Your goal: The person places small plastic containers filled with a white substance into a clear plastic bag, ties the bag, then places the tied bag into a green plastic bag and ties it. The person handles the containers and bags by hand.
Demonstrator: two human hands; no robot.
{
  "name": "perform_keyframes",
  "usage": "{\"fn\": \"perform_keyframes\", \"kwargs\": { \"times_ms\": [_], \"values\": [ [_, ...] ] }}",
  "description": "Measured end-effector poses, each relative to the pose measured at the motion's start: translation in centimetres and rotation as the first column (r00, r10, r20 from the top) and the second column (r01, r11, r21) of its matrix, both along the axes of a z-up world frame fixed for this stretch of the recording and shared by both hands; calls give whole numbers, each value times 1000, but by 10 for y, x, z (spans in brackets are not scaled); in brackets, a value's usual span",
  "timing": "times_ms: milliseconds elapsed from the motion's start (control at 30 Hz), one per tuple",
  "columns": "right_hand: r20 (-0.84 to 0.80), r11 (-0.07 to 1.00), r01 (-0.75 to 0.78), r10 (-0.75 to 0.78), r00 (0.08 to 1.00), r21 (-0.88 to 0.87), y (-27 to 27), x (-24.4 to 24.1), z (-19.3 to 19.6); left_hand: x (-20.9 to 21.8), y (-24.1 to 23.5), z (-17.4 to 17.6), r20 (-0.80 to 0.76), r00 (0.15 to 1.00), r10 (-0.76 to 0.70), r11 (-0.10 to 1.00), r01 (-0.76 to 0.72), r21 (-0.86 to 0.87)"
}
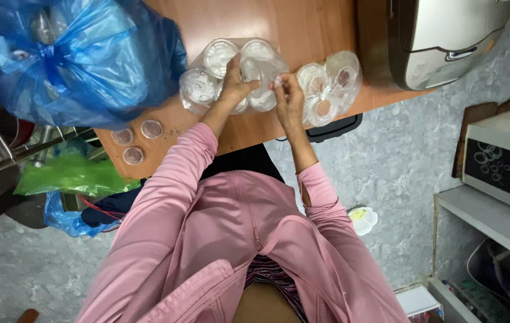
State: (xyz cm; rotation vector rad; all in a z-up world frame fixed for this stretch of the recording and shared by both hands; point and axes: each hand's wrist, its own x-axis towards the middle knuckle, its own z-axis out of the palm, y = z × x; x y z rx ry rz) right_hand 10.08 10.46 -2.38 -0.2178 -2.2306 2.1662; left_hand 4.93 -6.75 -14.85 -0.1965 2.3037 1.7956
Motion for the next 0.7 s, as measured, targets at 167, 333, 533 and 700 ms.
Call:
{"fn": "perform_keyframes", "kwargs": {
  "times_ms": [167, 333, 533, 700],
  "values": [
    [52, 992, -36, 30, 998, 119, -11, 9, 11, -1, -2, 26, 39, 993, -114, 974, 119, -191],
    [54, 987, -82, 75, 996, 139, -14, 9, 26, -2, 11, 33, 77, 997, -12, 985, 25, -170],
    [79, 988, -79, 69, 994, 134, -9, 9, 34, 1, 25, 3, -25, 990, 140, 986, -142, -88],
    [51, 981, -108, 101, 994, 163, -3, 11, 30, 7, 33, -25, 31, 987, 156, 960, -145, -238]
  ]
}}
